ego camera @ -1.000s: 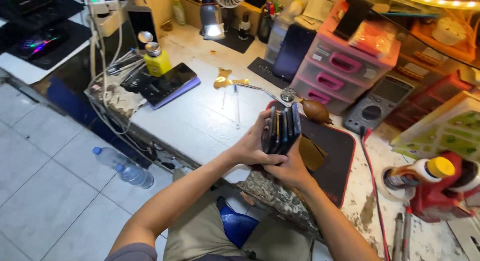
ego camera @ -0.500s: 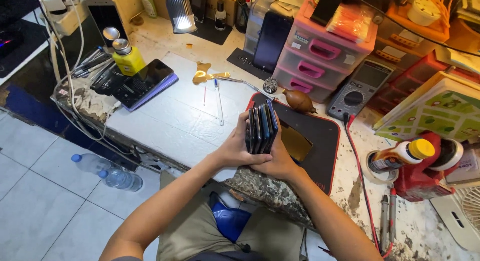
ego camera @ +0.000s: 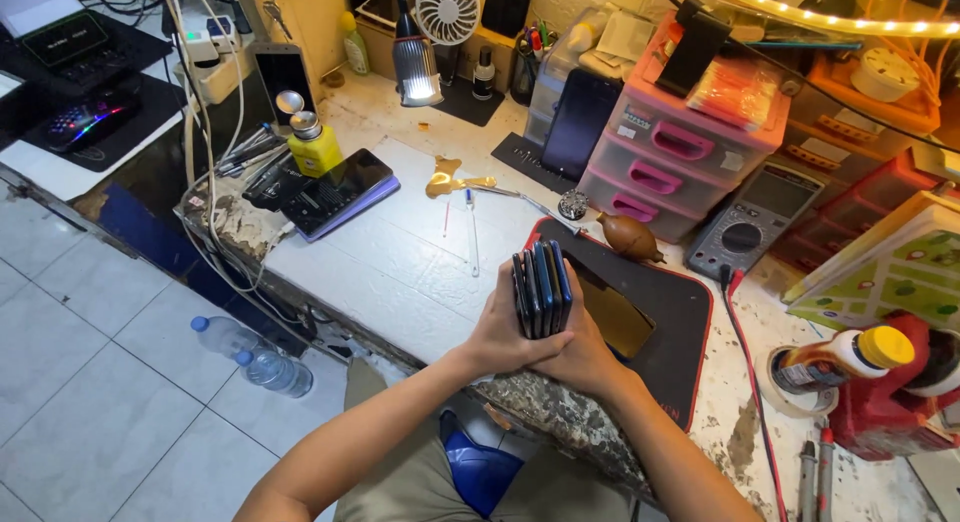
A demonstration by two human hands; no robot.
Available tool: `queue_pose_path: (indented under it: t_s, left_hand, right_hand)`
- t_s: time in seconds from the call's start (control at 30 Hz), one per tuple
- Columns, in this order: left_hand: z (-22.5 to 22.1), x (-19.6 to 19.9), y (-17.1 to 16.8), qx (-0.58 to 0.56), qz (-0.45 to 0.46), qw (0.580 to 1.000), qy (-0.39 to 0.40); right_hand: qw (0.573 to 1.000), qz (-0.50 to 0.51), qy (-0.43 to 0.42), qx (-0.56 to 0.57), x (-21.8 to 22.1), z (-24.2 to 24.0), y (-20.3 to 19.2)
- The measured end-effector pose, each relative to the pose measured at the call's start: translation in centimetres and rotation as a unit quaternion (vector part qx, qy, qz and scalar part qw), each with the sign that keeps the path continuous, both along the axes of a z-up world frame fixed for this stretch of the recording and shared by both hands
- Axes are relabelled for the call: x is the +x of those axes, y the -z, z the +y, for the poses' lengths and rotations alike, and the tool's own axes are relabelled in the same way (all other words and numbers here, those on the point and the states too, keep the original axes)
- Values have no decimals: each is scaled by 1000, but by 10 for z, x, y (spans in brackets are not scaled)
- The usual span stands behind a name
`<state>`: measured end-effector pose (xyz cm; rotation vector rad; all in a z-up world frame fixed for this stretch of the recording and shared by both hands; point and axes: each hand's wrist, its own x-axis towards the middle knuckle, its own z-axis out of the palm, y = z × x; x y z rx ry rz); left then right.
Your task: A technician performs various repair tasks on mobile phones, including prying open casings, inspecting internal components, and testing functionality at a dedicated repair bench.
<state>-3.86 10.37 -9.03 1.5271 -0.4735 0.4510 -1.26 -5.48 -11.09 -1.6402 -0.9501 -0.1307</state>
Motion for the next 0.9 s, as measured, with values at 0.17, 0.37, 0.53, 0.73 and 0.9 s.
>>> queue_pose_path:
  t_s: [0.17, 0.37, 0.53, 0.73, 0.9]
  left_hand:
    - [-1, 12, -3, -20, 18, 1000, -15]
    - [17, 12, -26, 59, -11, 998, -4]
    - [33, 16, -18, 75, 4, 996, 47]
    - [29, 20, -10, 67, 22, 993, 95]
    - [34, 14, -31, 72, 27, 993, 88]
  right_hand:
    - [993, 99, 25, -62, -3, -7, -25]
    - [990, 92, 6, -110, -3, -8, -37]
    - [989, 129, -66, -33, 3, -12, -47]
    - [986, 92, -104, 97, 29, 5, -69]
    - [985, 65, -97, 126, 35, 12, -64]
